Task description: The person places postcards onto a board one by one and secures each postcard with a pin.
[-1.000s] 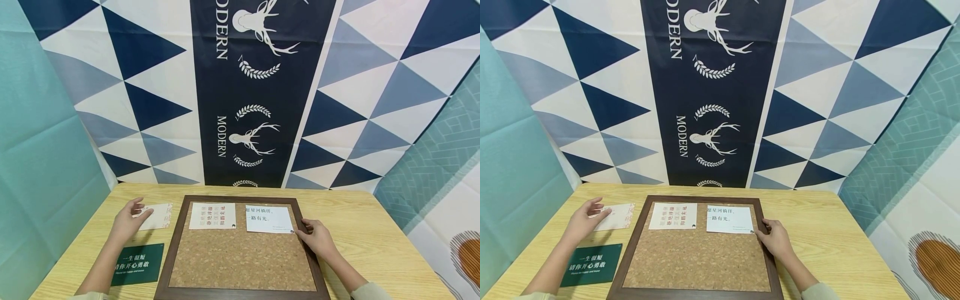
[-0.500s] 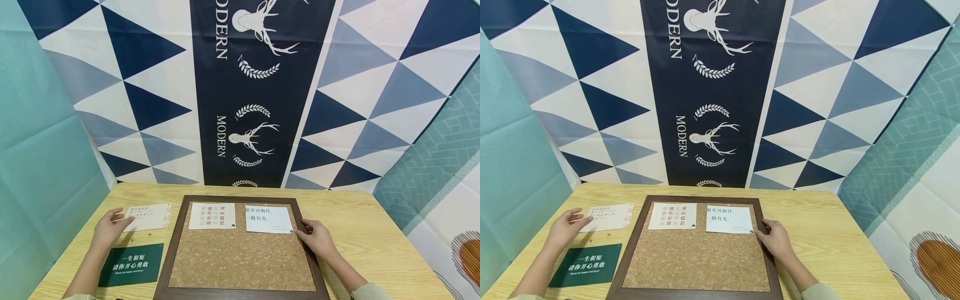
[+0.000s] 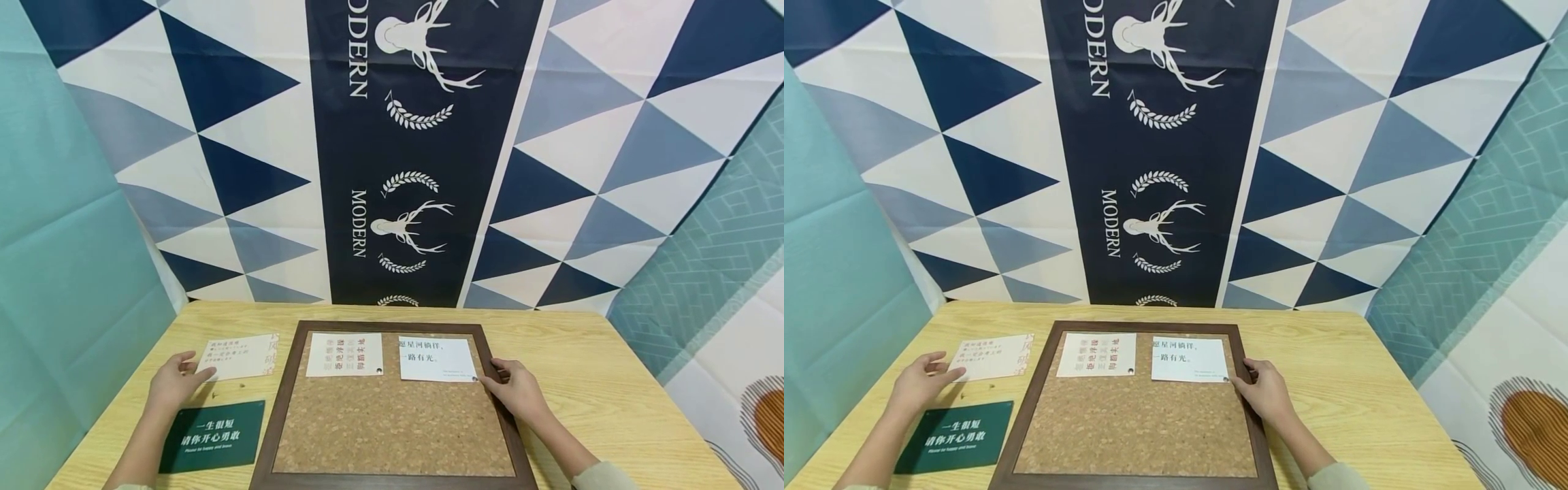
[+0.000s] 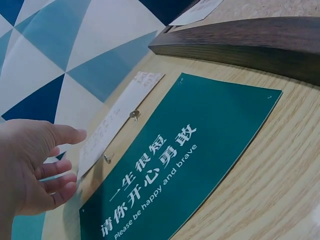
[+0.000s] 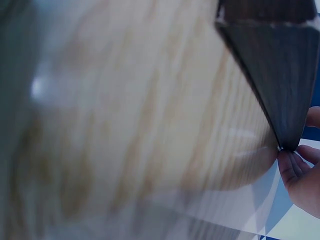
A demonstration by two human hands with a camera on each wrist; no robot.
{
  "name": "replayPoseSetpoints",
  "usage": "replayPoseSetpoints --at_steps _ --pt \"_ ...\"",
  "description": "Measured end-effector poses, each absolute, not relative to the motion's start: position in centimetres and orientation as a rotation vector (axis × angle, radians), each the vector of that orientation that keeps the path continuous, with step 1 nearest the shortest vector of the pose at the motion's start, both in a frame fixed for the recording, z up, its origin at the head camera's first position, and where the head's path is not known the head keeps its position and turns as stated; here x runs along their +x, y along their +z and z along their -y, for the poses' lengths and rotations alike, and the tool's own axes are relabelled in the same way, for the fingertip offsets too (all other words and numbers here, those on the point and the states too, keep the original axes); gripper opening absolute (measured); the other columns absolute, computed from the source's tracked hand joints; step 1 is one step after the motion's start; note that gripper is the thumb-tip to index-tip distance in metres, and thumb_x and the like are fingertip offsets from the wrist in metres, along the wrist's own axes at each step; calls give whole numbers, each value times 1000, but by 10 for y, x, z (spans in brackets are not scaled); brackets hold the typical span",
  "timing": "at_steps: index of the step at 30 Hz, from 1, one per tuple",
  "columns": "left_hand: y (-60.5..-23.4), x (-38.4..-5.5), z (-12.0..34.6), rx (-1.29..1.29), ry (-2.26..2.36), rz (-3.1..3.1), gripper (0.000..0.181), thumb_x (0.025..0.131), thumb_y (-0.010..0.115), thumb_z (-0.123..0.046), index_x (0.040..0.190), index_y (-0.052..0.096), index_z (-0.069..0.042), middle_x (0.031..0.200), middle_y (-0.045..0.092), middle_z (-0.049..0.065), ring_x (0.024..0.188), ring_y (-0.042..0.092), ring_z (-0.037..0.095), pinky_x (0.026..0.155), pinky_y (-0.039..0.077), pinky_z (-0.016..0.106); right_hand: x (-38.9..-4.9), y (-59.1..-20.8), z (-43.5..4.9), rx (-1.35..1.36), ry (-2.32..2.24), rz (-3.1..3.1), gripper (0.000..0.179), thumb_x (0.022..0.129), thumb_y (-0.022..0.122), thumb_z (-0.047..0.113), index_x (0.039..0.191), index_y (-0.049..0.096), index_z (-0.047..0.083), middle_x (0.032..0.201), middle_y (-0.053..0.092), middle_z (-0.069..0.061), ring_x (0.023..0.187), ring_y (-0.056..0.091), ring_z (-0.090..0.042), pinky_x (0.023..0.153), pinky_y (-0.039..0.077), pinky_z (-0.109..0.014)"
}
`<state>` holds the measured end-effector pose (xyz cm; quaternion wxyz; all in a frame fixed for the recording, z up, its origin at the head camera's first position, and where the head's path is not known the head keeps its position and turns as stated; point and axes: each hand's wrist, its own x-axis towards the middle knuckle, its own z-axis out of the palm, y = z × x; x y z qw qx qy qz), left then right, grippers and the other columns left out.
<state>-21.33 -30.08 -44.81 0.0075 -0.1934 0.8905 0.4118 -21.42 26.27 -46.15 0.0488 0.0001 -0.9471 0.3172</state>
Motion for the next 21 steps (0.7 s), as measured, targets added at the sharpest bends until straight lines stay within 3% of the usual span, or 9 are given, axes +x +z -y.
replayPoseSetpoints --at_steps 21 --pt "-458 -217 299 -616 1107 -2916 61 86 61 -18 130 36 16 123 45 39 109 46 51 87 43 55 -216 -465 -264 -15 989 2877 51 85 68 19 125 53 -9 117 55 -26 97 61 -31 73 55 -36"
